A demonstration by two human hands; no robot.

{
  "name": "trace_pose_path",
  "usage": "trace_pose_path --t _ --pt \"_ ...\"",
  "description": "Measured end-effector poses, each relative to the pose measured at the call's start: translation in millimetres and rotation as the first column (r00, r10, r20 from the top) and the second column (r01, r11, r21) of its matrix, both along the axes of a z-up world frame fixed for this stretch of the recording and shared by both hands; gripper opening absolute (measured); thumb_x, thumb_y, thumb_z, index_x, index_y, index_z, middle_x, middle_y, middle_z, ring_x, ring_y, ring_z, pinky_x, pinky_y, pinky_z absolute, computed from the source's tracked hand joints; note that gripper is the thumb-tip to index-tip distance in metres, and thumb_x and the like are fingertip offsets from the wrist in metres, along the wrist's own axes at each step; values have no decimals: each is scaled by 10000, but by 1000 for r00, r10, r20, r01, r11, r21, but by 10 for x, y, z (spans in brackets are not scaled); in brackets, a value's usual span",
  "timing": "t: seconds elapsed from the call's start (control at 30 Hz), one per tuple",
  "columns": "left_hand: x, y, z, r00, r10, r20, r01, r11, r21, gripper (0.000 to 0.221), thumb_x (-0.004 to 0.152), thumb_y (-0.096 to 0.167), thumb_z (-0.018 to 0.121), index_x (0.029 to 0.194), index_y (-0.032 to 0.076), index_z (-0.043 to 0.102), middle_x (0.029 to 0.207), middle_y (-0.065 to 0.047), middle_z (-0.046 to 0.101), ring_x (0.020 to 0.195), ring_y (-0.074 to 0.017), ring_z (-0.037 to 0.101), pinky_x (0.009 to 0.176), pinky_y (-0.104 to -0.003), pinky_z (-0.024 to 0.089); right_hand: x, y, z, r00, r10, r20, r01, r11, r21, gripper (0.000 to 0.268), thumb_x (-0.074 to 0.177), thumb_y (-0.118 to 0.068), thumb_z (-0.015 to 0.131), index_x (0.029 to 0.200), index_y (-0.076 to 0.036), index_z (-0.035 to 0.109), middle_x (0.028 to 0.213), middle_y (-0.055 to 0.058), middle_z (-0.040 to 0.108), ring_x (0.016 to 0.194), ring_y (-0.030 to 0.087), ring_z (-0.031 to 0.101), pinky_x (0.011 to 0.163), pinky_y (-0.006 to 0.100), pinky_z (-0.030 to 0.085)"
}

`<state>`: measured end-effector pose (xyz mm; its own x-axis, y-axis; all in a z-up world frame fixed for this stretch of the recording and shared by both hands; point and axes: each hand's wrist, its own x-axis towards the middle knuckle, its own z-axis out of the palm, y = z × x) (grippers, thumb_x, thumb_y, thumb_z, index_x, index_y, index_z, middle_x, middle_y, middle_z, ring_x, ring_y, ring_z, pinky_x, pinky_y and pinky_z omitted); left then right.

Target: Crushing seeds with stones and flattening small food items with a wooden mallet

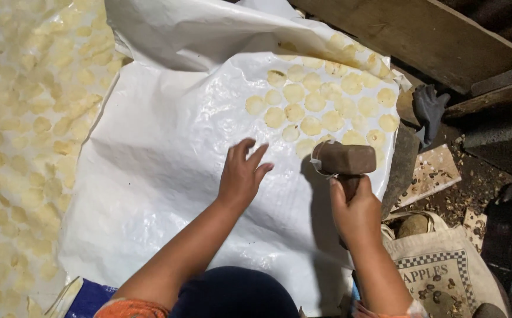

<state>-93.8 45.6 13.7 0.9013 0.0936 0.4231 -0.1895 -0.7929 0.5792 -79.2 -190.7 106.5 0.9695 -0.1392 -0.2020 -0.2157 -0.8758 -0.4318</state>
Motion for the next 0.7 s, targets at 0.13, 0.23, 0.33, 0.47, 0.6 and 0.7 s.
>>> trace_pose_path --t 0.13,0.23,0.33,0.47,0.6,0.7 --pt "-235 13 -274 997 -72 8 72 997 -17 215 986 94 695 1199 109 717 1076 -92 620 1012 -274 654 899 -362 539 -76 -110 -582 997 41 -69 -41 999 5 497 992 -353 634 1263 50 532 879 351 697 861 511 726 676 581 604" --pt "-148 136 -142 991 -133 22 132 991 31 210 996 78 656 1196 102 717 1068 -97 645 1015 -269 663 894 -354 558 -96 -133 -335 994 52 -91 -44 995 86 491 970 -441 662 1137 18 609 879 352 699 881 539 708 656 603 562" --pt "-154 31 -124 990 -133 39 128 986 110 196 1000 51 638 1167 112 720 1035 -81 648 982 -238 664 879 -339 563 -497 -387 -596 999 2 -48 -1 1000 8 470 960 -436 645 1190 -35 559 879 340 710 892 531 709 737 623 566" --pt "-32 -389 -18 989 -146 -36 142 985 -100 275 901 27 644 1168 89 677 1093 -53 663 1017 -236 626 884 -344 531 -606 -552 -535 981 -53 -185 66 996 65 329 954 -270 650 1165 -24 593 856 175 718 670 311 696 600 413 583" --pt "133 -726 97 939 -286 -190 214 921 -325 345 952 70 655 1282 132 574 984 -2 697 949 -178 650 805 -354 524 -399 -387 289 960 -183 -211 234 939 250 280 1036 -281 594 1177 -41 617 797 126 664 586 233 627 489 362 514" --pt "190 -852 -42 968 -224 -114 194 954 -227 483 879 27 705 1317 117 522 959 13 670 904 -198 633 881 -360 495 -510 -604 531 923 -61 380 -96 919 381 147 1098 -89 596 1060 33 523 743 93 606 473 182 569 406 276 502"
